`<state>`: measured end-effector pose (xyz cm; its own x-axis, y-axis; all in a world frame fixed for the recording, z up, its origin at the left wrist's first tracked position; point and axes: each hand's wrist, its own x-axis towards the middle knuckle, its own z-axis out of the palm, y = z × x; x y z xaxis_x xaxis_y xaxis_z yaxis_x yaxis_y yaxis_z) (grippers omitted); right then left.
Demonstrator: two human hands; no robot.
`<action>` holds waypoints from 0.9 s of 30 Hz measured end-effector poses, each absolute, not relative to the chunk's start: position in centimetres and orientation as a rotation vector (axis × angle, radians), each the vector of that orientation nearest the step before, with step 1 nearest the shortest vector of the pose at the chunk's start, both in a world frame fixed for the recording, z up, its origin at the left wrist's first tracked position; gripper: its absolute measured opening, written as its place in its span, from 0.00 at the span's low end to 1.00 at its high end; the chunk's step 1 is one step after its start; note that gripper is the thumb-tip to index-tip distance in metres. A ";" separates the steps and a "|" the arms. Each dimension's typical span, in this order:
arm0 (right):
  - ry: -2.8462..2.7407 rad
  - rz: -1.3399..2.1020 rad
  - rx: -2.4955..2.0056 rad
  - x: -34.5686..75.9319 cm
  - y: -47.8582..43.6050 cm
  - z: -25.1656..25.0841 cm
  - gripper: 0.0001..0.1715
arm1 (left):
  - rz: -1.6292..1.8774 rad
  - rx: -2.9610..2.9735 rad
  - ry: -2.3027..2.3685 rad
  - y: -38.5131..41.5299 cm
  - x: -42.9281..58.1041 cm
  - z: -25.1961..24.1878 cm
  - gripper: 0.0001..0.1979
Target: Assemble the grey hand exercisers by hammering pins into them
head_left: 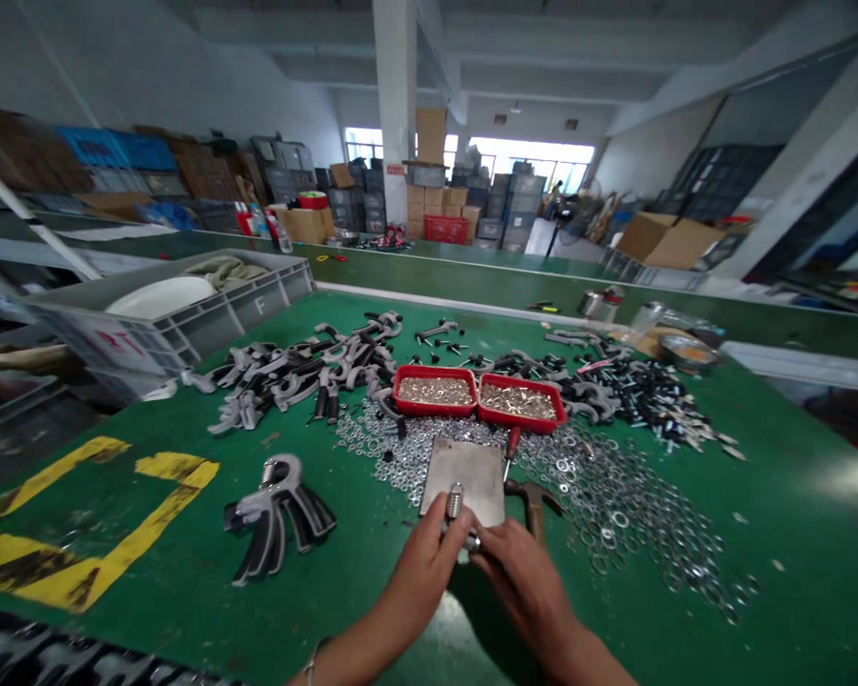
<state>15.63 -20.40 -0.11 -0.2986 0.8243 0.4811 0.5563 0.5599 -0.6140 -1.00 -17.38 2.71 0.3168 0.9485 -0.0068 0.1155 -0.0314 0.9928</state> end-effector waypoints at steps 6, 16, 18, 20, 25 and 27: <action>-2.109 0.414 -1.342 18.8 -18.3 -0.4 0.27 | 1.033 1.419 1.095 -12.4 0.6 0.4 0.17; -1.460 0.051 -2.078 41.5 -3.9 -1.9 0.12 | 0.950 0.794 0.900 -8.2 4.6 -1.7 0.23; -1.326 0.029 -2.175 43.7 -1.5 -2.5 0.17 | 0.909 0.756 0.892 -8.2 4.9 -2.7 0.24; -1.227 0.067 -2.258 45.0 -0.2 -3.3 0.20 | 0.858 0.741 0.892 -8.2 4.9 -3.6 0.25; -1.157 0.259 -2.320 46.6 -0.1 -4.3 0.18 | 0.749 0.704 0.892 -8.1 5.0 -5.1 0.28; -1.102 0.300 -2.312 46.9 -0.4 -3.5 0.17 | 0.788 0.683 0.885 -7.9 5.2 -5.2 0.27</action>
